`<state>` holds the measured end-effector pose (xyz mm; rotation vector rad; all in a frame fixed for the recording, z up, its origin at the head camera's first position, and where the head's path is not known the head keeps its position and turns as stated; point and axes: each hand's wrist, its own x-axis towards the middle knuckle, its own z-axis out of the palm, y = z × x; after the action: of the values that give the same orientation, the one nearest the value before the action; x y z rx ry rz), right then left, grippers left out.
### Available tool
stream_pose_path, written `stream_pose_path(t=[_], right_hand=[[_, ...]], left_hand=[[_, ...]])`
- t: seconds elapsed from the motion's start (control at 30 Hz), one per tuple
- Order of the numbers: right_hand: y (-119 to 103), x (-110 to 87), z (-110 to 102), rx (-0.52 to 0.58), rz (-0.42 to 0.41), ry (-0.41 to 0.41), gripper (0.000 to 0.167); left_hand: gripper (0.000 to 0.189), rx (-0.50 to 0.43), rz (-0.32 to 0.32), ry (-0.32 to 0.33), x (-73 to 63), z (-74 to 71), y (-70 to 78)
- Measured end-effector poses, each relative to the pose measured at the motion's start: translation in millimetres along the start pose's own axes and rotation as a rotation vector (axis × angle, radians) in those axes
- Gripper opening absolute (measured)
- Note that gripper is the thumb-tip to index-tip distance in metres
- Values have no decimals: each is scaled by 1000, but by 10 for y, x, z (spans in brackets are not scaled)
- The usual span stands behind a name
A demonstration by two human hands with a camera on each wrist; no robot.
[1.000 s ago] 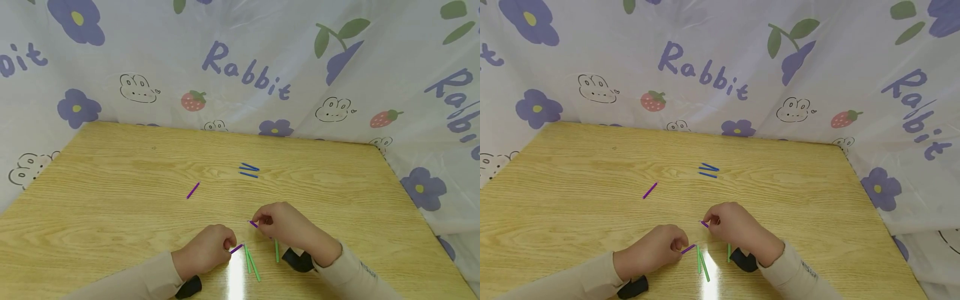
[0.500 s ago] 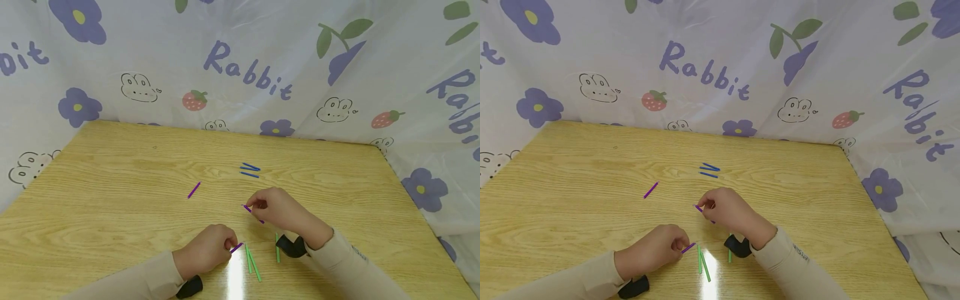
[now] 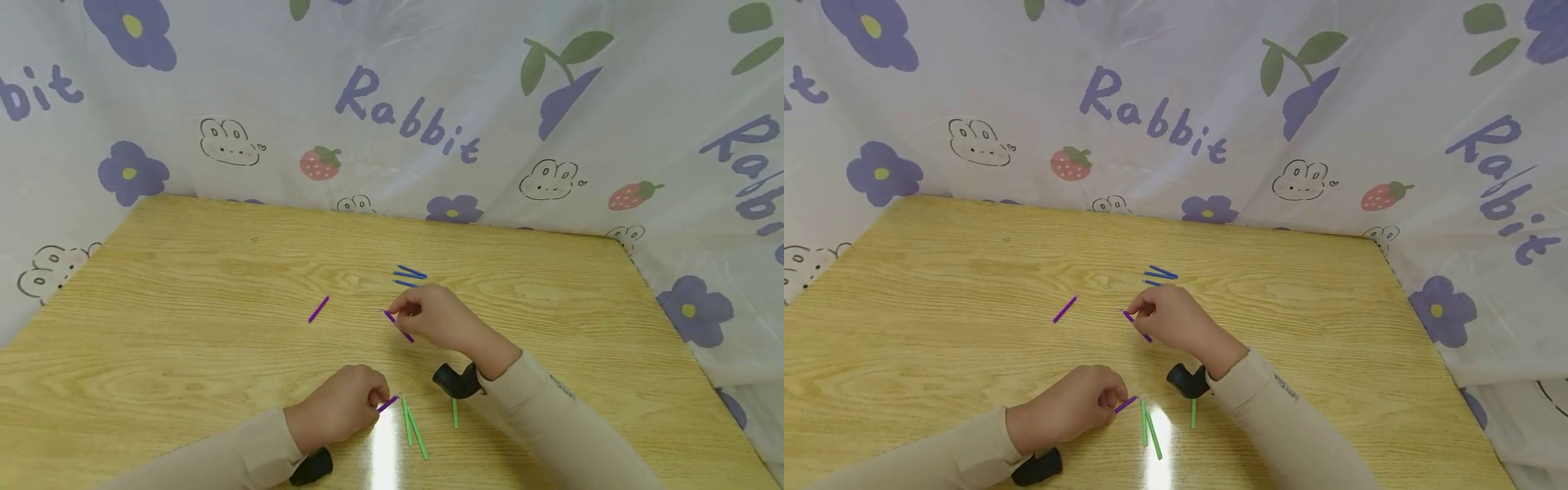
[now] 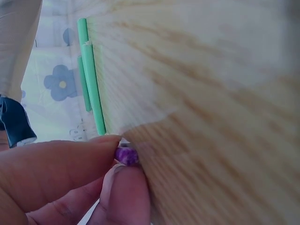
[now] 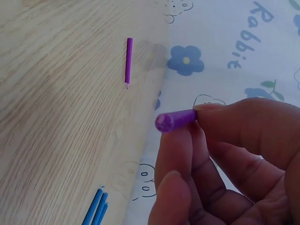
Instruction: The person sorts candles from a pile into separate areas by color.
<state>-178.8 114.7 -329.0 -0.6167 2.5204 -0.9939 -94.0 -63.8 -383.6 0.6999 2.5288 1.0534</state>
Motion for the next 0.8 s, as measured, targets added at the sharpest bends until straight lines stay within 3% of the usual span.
stream_pose_path(t=[0.47, 0.8], right_hand=[[-19, 282, 96, 71, 70, 55, 19], [6, 471, 217, 136, 139, 92, 20]], left_hand=[[19, -30, -13, -41, 12, -13, -6], [19, -24, -5, -35, 4, -28, 2]])
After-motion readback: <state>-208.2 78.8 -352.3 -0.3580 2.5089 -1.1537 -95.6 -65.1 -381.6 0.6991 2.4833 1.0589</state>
